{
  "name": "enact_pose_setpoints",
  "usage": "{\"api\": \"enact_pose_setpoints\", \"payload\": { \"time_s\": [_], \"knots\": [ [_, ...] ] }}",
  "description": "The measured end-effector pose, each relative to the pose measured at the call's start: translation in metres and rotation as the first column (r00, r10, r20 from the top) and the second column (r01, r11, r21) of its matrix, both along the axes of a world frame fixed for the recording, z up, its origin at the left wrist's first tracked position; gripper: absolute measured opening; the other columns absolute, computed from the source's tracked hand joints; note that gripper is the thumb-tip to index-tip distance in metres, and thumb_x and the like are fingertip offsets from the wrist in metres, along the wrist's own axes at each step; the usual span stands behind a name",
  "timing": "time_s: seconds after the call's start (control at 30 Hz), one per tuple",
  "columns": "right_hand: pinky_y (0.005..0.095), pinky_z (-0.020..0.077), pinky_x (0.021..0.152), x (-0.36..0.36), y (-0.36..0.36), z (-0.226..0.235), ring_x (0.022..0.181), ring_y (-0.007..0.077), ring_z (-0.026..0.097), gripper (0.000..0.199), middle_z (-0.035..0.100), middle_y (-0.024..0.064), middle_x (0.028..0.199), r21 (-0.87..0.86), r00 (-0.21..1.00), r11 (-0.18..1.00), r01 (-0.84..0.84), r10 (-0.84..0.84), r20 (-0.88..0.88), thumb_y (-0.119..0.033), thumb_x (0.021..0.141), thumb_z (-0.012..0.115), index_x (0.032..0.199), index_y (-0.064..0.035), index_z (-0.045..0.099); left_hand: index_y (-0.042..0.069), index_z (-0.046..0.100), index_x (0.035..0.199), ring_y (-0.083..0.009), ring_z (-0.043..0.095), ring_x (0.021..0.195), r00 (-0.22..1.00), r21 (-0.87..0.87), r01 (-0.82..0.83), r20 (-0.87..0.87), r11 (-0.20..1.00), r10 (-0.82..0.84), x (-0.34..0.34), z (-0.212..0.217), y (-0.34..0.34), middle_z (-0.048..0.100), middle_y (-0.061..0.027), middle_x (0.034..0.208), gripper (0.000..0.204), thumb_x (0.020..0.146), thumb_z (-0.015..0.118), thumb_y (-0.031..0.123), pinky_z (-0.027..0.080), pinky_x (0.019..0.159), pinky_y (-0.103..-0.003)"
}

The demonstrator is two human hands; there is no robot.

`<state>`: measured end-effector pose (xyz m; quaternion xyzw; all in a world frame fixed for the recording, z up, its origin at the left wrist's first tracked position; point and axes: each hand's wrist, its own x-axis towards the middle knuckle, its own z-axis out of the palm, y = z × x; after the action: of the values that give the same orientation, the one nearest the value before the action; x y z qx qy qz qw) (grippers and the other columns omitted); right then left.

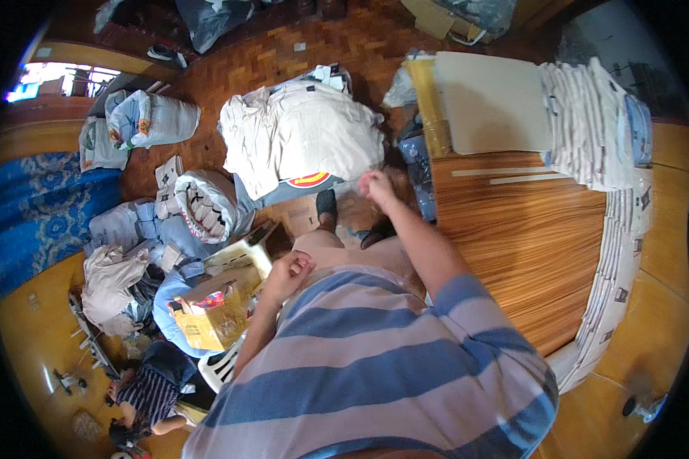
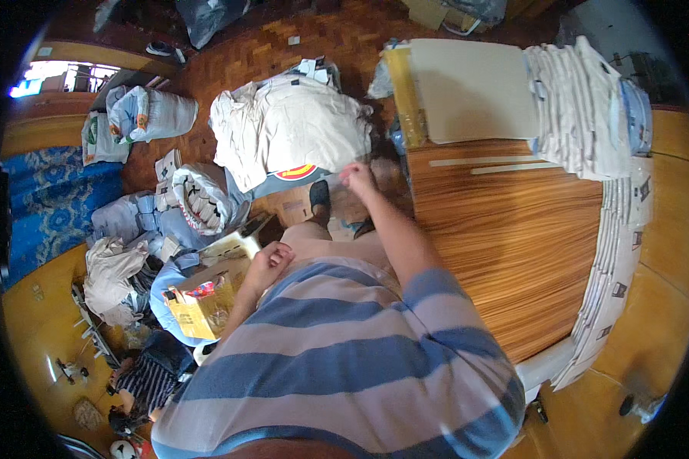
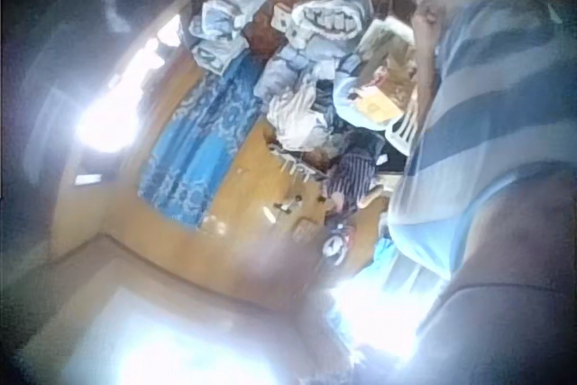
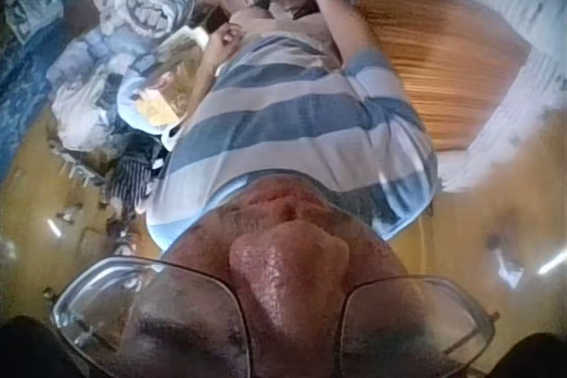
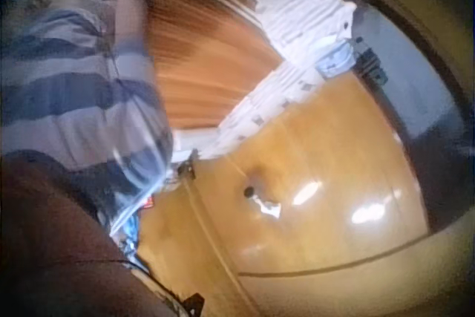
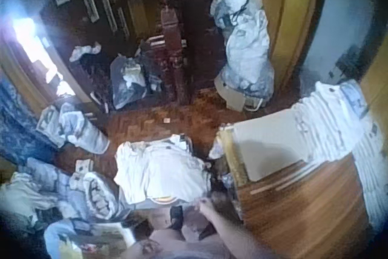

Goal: The person folds shirts on a wooden table, placing cardboard inserts into each shirt before folding them into squares and stacking them.

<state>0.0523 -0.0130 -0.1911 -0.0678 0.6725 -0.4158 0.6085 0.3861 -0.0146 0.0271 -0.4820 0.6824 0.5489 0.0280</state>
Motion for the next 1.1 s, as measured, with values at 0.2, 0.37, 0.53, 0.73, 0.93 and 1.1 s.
{"api": "enact_pose_setpoints", "payload": {
  "time_s": [0.2, 0.37, 0.53, 0.73, 0.93, 1.1],
  "knots": [
    [0.0409, 0.0533, 0.099, -0.042, -0.037, -0.15, 0.112, 0.0253, 0.07, 0.045, 0.077, 0.0129, 0.121, 0.185, 0.906, 0.98, 0.079, 0.007, -0.423, -0.037, 0.098, 0.073, 0.126, -0.0027, 0.073, 0.005, 0.072, 0.112, -0.0152, 0.071, 0.08, 0.988, 0.159, -0.111, 0.122, 0.981, 0.092, 0.066, 0.008, 0.006, 0.076, -0.0065, 0.094, 0.022, 0.099, 0.077, 0.022, 0.057, 0.069, -0.031],
    [0.0422, 0.0516, 0.1, -0.05, -0.034, -0.157, 0.11, 0.027, 0.068, 0.061, 0.074, 0.0169, 0.124, 0.195, 0.883, 0.946, 0.257, -0.148, -0.445, -0.054, 0.099, 0.071, 0.128, -0.0001, 0.073, 0.004, 0.072, 0.113, -0.0111, 0.069, 0.083, 0.951, 0.097, -0.227, 0.235, 0.969, 0.2, 0.141, 0.02, -0.033, 0.077, -0.006, 0.097, 0.021, 0.1, 0.076, 0.02, 0.056, 0.069, -0.029],
    [0.0407, 0.0513, 0.097, -0.024, -0.091, -0.049, 0.105, 0.0254, 0.065, 0.046, 0.072, 0.015, 0.111, -0.317, 0.719, 0.863, 0.392, -0.503, -0.48, -0.046, 0.104, 0.068, 0.113, -0.0011, 0.072, 0.003, 0.071, 0.114, -0.0098, 0.069, 0.083, 0.96, 0.141, -0.278, 0.062, 0.95, 0.272, 0.137, 0.021, -0.098, 0.075, -0.0029, 0.092, 0.017, 0.101, 0.075, 0.013, 0.055, 0.07, -0.026],
    [0.0402, 0.0581, 0.079, 0.151, -0.184, 0.267, 0.086, 0.0301, 0.076, 0.025, 0.077, 0.0167, 0.1, -0.507, 0.63, 0.393, -0.767, 0.313, -0.71, -0.027, 0.104, 0.068, 0.12, -0.0087, 0.073, 0.006, 0.067, 0.125, -0.0323, 0.067, 0.121, 0.85, -0.854, 0.247, -0.036, 0.458, -0.525, 0.018, 0.176, -0.247, 0.065, -0.0154, 0.132, 0.057, 0.079, 0.093, 0.026, 0.057, 0.096, -0.039],
    [0.0365, 0.0571, 0.077, 0.159, -0.14, 0.369, 0.085, 0.0275, 0.076, 0.023, 0.079, 0.0139, 0.1, -0.626, 0.591, 0.229, -0.745, 0.661, -0.462, -0.028, 0.096, 0.08, 0.106, -0.0078, 0.079, 0.011, 0.077, 0.108, -0.0257, 0.073, 0.074, 0.871, -0.338, 0.369, -0.2, 0.866, -0.449, 0.063, 0.217, -0.227, 0.07, -0.0047, 0.082, 0.038, 0.077, 0.092, 0.029, 0.059, 0.068, -0.037],
    [0.0339, 0.0522, 0.075, 0.161, -0.109, 0.37, 0.082, 0.0197, 0.07, 0.025, 0.074, 0.0058, 0.09, -0.721, 0.527, 0.257, -0.643, 0.832, -0.174, -0.027, 0.093, 0.086, 0.095, -0.0051, 0.075, 0.009, 0.078, 0.093, -0.0279, 0.068, 0.069, 0.855, -0.439, 0.406, -0.128, 0.801, -0.503, 0.106, 0.213, -0.211, 0.066, -0.006, 0.079, 0.026, 0.076, 0.091, 0.025, 0.051, 0.059, -0.039]
  ]
}}
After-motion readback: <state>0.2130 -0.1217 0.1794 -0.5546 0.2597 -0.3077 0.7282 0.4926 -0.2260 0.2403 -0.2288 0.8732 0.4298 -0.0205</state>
